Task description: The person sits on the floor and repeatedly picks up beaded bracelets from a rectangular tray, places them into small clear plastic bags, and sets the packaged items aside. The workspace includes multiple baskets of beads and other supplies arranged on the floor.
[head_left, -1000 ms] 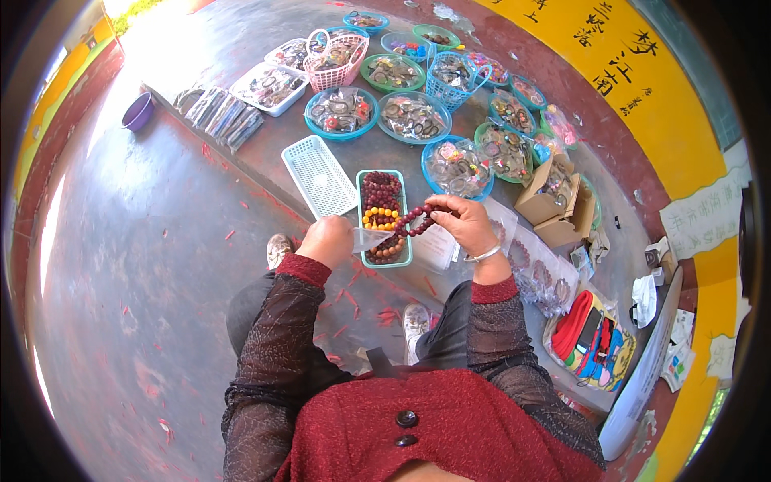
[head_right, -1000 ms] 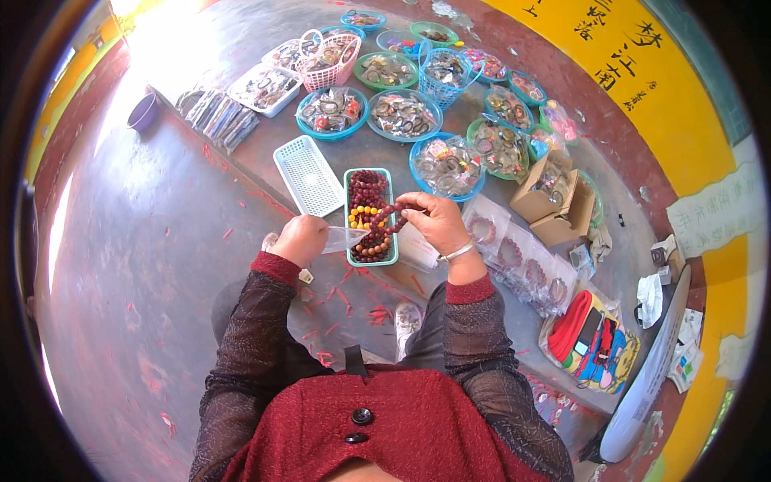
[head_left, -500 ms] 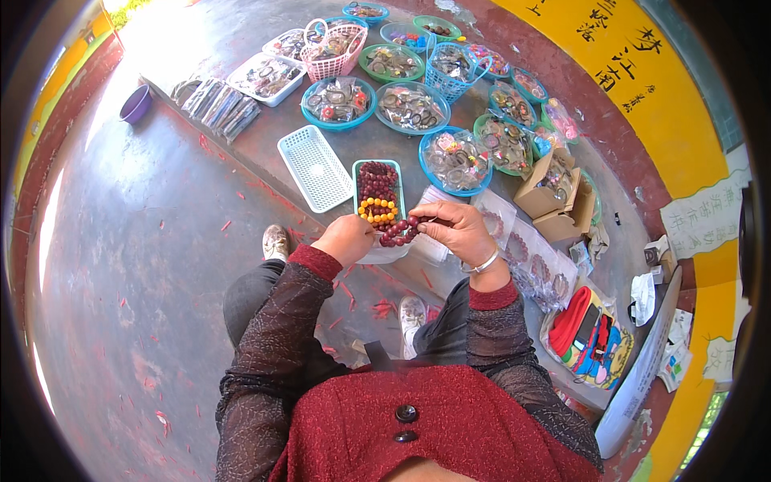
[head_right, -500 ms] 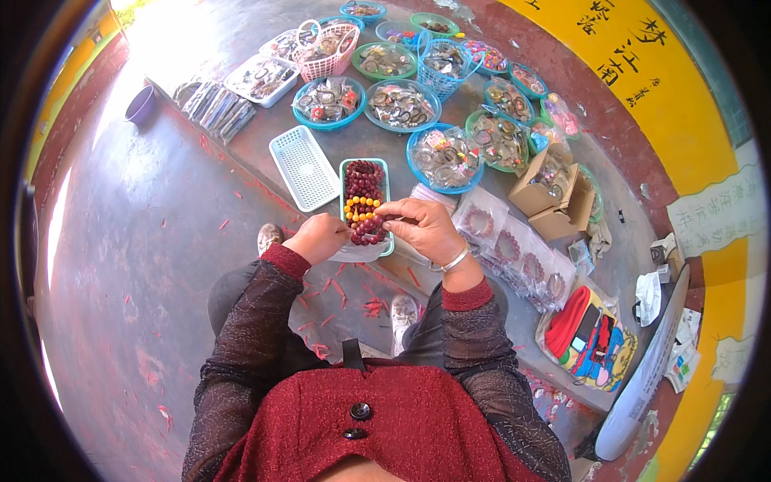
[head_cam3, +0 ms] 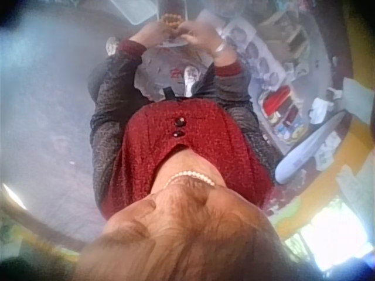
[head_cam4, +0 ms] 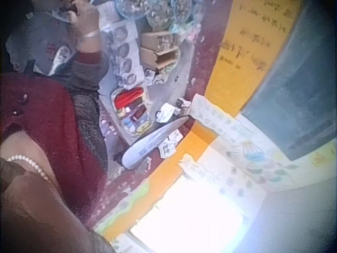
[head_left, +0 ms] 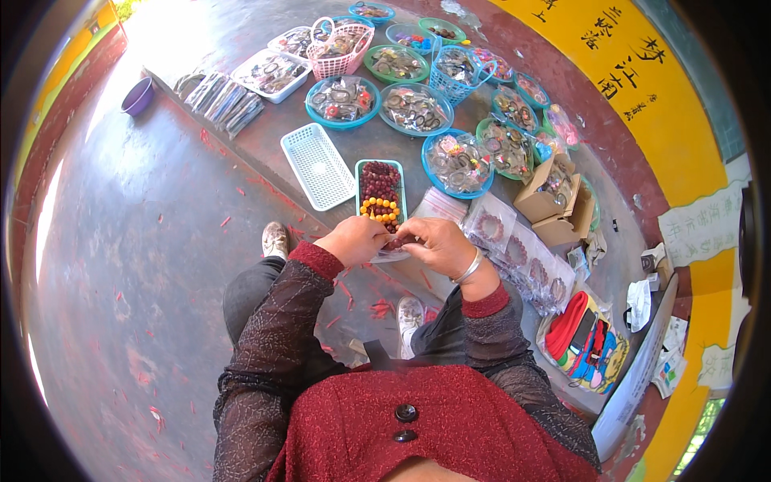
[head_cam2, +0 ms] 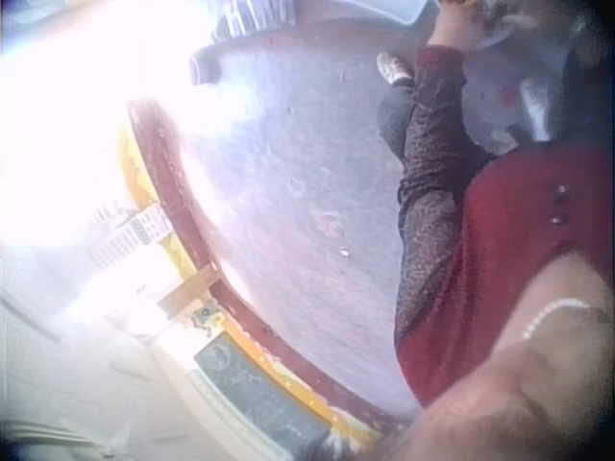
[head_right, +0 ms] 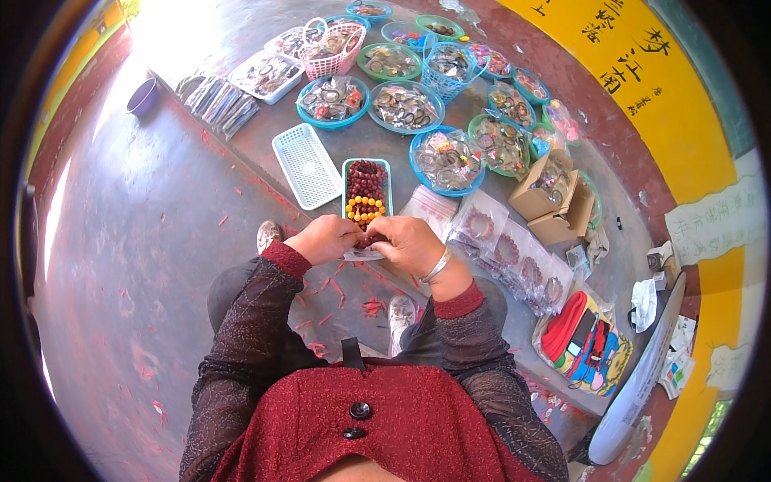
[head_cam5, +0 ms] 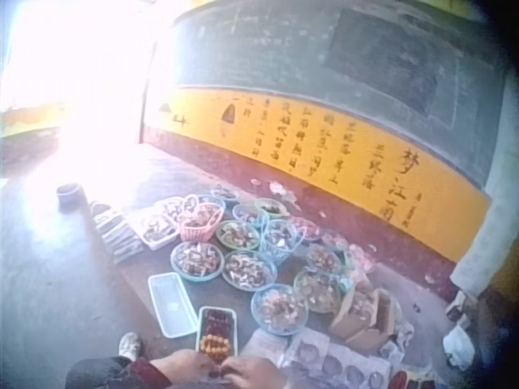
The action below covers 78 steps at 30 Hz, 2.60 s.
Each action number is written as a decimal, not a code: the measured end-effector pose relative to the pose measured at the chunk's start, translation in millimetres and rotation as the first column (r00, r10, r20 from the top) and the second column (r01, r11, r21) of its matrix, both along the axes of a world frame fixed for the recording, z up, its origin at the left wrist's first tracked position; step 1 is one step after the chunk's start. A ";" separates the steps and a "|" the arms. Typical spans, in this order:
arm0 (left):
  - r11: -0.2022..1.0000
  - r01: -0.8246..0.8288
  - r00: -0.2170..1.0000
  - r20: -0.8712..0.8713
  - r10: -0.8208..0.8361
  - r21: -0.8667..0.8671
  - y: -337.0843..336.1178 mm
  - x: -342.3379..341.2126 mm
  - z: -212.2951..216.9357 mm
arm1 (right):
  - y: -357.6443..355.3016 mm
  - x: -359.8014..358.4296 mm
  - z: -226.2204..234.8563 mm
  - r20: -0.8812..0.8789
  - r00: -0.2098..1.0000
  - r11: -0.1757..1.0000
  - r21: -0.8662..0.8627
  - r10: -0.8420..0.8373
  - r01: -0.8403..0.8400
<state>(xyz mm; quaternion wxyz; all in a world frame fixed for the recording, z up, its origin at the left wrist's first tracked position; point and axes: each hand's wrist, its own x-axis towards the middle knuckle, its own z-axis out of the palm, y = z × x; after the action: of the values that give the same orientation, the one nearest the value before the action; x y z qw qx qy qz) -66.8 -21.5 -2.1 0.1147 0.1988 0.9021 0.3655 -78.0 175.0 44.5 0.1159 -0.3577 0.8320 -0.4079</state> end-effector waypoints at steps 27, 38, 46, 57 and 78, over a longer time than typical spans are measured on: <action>0.752 -0.260 0.873 0.481 -0.085 0.606 -38.5 3.7 60.1 | 22.4 -19.2 -35.0 0.560 0.795 0.925 -0.381 0.232 -0.002; 0.182 -0.620 0.777 0.630 0.003 0.763 -35.2 -5.0 50.8 | 9.7 -3.7 -37.6 0.770 0.593 0.807 -0.494 0.235 0.322; 0.325 -0.601 0.669 0.682 -0.296 0.730 -4.7 0.9 34.4 | 11.0 -15.4 -42.6 0.823 0.519 0.640 -0.530 0.231 0.557; 0.189 -0.708 0.629 0.729 -0.269 0.681 1.2 -2.0 11.7 | 14.1 -18.5 -54.3 0.869 0.458 0.677 -0.452 0.187 0.581; 0.089 -0.552 0.720 0.528 -0.451 0.829 13.8 4.7 25.4 | 12.9 -16.8 -57.5 0.782 0.567 0.608 -0.589 0.261 0.533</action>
<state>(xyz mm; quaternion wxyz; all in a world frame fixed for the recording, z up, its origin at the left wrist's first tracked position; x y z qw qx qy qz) -62.1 -7.7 23.3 0.2604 0.0320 0.2938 0.9192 -94.8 187.9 -13.0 0.2786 -0.0664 0.4435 -0.8493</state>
